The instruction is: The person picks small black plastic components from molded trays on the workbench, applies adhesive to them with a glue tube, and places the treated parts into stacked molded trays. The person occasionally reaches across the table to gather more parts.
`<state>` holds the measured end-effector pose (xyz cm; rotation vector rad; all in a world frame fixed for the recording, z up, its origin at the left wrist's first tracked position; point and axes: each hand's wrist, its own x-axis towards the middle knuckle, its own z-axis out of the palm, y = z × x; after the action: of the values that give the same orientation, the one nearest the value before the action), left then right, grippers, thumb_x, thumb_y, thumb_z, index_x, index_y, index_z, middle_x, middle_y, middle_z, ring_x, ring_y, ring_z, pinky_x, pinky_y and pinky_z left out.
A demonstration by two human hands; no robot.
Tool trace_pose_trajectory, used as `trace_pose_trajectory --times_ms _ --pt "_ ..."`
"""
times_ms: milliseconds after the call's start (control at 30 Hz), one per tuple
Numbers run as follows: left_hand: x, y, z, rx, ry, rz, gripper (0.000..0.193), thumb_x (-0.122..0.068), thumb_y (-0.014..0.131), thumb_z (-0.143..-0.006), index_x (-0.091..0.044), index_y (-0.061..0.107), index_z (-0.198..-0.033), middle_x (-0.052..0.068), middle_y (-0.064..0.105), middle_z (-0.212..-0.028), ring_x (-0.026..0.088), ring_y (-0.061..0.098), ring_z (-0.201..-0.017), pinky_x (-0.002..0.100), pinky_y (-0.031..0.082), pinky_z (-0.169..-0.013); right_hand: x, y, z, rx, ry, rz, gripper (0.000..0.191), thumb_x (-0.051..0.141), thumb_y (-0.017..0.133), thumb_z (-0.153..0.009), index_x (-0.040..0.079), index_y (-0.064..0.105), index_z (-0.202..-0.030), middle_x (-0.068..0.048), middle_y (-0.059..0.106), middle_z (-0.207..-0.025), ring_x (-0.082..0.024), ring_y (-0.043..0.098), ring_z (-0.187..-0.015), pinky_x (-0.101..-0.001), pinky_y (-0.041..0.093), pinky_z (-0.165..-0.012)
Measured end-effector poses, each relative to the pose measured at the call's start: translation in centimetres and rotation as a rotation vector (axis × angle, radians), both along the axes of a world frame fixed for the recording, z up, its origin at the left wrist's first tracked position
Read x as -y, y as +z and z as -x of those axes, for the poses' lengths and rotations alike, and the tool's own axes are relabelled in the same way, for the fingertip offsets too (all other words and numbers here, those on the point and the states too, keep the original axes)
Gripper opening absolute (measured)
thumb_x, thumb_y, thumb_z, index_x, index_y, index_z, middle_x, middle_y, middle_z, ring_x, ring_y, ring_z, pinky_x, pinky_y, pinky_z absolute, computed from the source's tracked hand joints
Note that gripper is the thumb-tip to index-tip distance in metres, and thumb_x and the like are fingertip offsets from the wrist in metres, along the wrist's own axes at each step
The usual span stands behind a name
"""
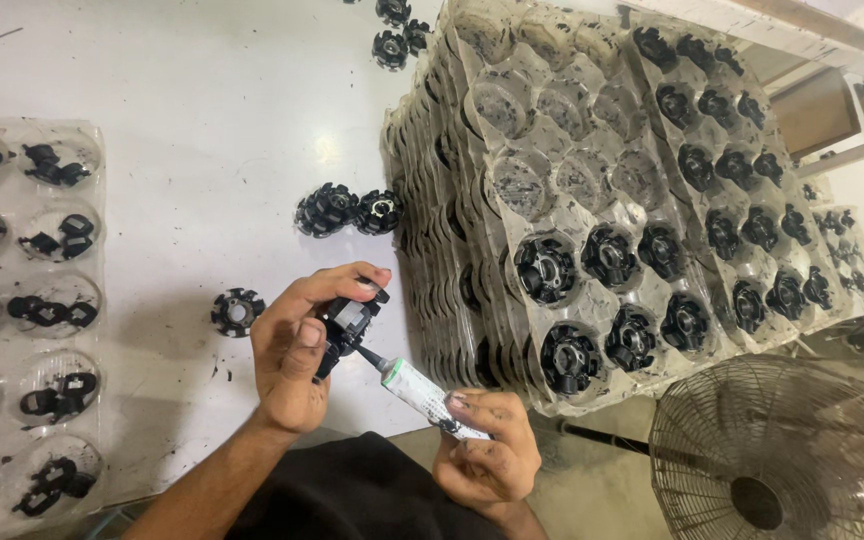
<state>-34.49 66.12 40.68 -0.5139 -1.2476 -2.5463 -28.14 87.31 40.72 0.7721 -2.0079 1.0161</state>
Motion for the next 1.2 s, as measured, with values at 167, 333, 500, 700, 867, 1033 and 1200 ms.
trace_pose_trajectory --times_ms 167,333,500,700,867,1033,1200 --pt "0.0 -0.2 0.1 -0.003 0.002 -0.005 0.05 -0.038 0.049 -0.113 0.01 0.059 -0.125 0.031 0.063 -0.135 0.031 0.063 -0.129 0.044 0.049 -0.119 -0.3 0.0 -0.2 0.018 0.018 -0.041 0.038 -0.013 0.07 -0.057 0.006 0.047 -0.08 -0.02 0.07 -0.105 -0.033 0.073 -0.084 -0.0408 0.065 -0.07" --pt "0.0 -0.7 0.4 -0.016 0.021 -0.008 0.048 -0.035 0.048 -0.113 0.01 0.058 -0.125 0.031 0.064 -0.133 0.032 0.063 -0.13 0.046 0.05 -0.119 0.0 -0.3 -0.3 0.028 -0.004 -0.03 0.04 -0.017 0.071 -0.059 0.007 0.045 -0.079 -0.018 0.071 -0.107 -0.031 0.073 -0.084 -0.0392 0.066 -0.07" --pt "-0.1 -1.5 0.3 -0.007 0.051 -0.028 0.045 -0.033 0.047 -0.114 0.008 0.059 -0.126 0.031 0.065 -0.127 0.032 0.063 -0.126 0.045 0.05 -0.116 0.1 -0.3 -0.2 0.017 -0.01 -0.031 0.04 -0.017 0.071 -0.059 0.007 0.046 -0.078 -0.018 0.071 -0.106 -0.03 0.072 -0.082 -0.0397 0.066 -0.07" --pt "-0.9 -1.3 0.1 0.172 -0.002 -0.394 0.048 -0.043 0.048 -0.111 0.001 0.056 -0.129 0.027 0.062 -0.133 0.041 0.061 -0.125 0.054 0.051 -0.11 -0.1 -0.4 -0.3 0.035 -0.017 -0.034 0.039 -0.015 0.07 -0.059 0.008 0.046 -0.08 -0.018 0.071 -0.105 -0.033 0.075 -0.086 -0.0387 0.064 -0.069" --pt "-2.1 -0.4 -0.9 0.539 -0.052 -0.711 0.051 -0.047 0.05 -0.097 -0.006 0.058 -0.127 0.025 0.063 -0.125 0.045 0.062 -0.114 0.06 0.052 -0.097 0.1 -0.9 -0.3 0.007 -0.08 0.025 0.041 -0.019 0.068 -0.065 0.008 0.046 -0.086 -0.018 0.07 -0.105 -0.034 0.074 -0.09 -0.0434 0.066 -0.074" --pt "-2.5 -0.6 -1.3 0.663 -0.129 -0.844 0.05 -0.046 0.051 -0.098 -0.004 0.06 -0.124 0.025 0.064 -0.124 0.044 0.063 -0.114 0.058 0.05 -0.098 -0.5 -0.9 -0.1 0.016 0.028 -0.001 0.04 -0.015 0.067 -0.06 0.007 0.047 -0.086 -0.02 0.068 -0.104 -0.035 0.073 -0.088 -0.0457 0.066 -0.073" --pt "-2.5 -1.5 -1.0 0.703 -0.145 -0.855 0.049 -0.045 0.052 -0.096 -0.004 0.061 -0.121 0.025 0.065 -0.124 0.044 0.063 -0.113 0.056 0.05 -0.098 -0.5 -1.3 0.0 0.013 0.026 0.019 0.041 -0.016 0.069 -0.06 0.007 0.047 -0.086 -0.02 0.069 -0.104 -0.033 0.071 -0.086 -0.0453 0.066 -0.073"
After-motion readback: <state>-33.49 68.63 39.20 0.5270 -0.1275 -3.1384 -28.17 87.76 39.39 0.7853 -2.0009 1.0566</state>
